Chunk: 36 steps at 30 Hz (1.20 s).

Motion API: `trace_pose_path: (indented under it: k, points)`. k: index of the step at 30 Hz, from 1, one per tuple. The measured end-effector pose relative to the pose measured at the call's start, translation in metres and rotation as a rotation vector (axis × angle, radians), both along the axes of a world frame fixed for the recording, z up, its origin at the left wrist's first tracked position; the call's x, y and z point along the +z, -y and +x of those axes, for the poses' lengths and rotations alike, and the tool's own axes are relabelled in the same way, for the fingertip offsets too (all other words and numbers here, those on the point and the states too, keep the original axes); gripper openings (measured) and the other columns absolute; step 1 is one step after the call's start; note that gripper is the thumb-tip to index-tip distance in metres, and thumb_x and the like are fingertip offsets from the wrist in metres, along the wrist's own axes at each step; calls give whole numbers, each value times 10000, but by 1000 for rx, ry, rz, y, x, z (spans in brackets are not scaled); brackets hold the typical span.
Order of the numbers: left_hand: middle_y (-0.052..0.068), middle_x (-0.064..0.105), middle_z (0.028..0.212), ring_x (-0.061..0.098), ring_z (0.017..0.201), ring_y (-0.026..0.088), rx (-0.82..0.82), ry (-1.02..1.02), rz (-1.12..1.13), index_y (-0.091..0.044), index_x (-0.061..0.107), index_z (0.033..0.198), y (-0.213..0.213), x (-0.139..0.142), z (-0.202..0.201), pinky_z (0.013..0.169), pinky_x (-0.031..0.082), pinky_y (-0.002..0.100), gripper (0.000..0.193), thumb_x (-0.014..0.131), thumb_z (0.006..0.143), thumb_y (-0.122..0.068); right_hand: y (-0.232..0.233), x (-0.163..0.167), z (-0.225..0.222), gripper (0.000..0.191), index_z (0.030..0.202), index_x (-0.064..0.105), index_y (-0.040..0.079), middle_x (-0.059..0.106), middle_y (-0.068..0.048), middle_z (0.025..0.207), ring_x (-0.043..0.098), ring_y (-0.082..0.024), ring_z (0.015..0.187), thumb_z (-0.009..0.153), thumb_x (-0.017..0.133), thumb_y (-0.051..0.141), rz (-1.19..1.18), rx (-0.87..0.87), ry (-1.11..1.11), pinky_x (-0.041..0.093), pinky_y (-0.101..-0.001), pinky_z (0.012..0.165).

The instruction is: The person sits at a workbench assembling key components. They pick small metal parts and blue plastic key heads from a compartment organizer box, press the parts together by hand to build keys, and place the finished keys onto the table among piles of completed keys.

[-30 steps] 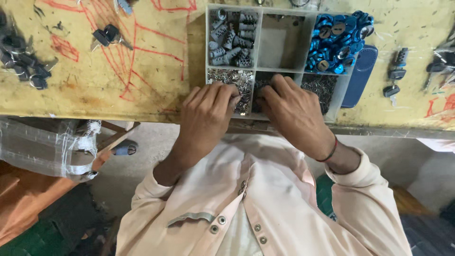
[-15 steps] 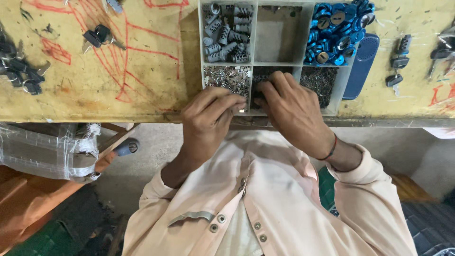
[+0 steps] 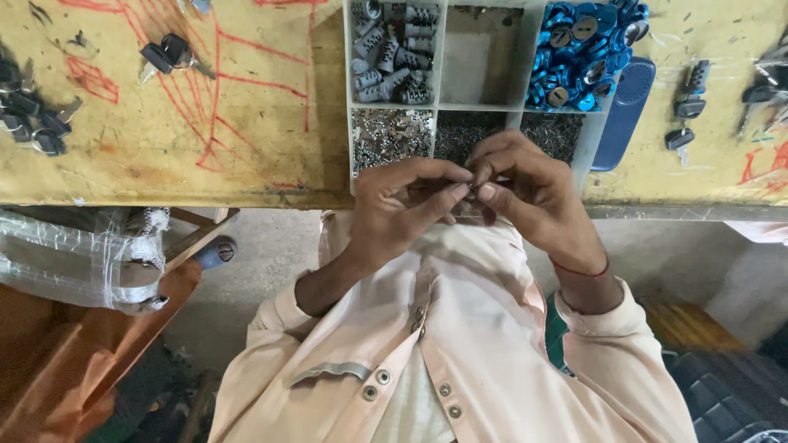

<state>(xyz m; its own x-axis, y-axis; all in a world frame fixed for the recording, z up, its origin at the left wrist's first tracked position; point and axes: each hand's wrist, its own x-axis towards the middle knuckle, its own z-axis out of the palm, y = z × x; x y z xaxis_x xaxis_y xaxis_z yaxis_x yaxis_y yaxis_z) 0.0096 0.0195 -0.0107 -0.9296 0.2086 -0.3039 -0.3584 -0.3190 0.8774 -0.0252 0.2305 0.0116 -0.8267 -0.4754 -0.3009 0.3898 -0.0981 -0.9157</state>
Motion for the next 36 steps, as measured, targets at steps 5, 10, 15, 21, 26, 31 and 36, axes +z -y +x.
trace_pose_path:
  k: [5,10,15,21,26,31,36]
  points:
    - [83,759,1025,759,875,120,-2,-92,11,-3,736,1164,-6,-2,-5,733,668,236,168,725,997,-18,-4,-11,13,107,1142,621,-23,541,-76,1200,601,-123,940,1057,633,41,-109,-81,127,544,-264,745]
    - [91,770,1030,752,889,133,-17,-268,-288,-20,746,1157,-2,8,-6,758,623,254,179,756,979,-17,-5,-10,15,128,1166,615,-26,560,-68,1174,609,-119,962,1065,643,48,95,-35,-78,551,-258,796]
    - [53,735,972,712,871,81,-84,-190,-357,-7,707,1120,-2,13,-7,754,595,240,130,717,991,-16,8,1,4,315,1146,443,9,575,-54,1129,626,-91,1008,976,699,73,157,-160,-187,589,-244,843]
    - [15,710,880,662,761,32,-223,-12,-197,2,713,1039,11,9,-13,674,564,201,110,746,941,-34,-16,21,-13,149,1046,659,48,674,-22,887,708,-98,720,922,706,117,489,240,-139,561,-273,589]
    - [20,719,844,664,743,45,-169,-160,-339,-12,720,1012,9,5,-16,688,567,213,103,758,918,-24,-29,24,-7,129,991,667,101,613,-85,888,656,-305,743,963,744,200,1257,302,-718,478,-437,601]
    - [38,717,875,687,760,71,-191,-252,-402,-16,711,997,7,8,-14,699,571,228,107,757,902,-34,-35,16,-6,105,1033,655,82,602,-98,916,634,-326,733,995,730,144,1208,216,-687,469,-443,612]
    - [39,711,918,706,801,83,-203,-246,-345,-11,695,1026,11,11,-15,734,595,240,104,743,945,-54,-41,7,1,33,1066,710,54,647,-106,1034,680,-274,809,1049,724,30,1053,-10,-599,517,-361,691]
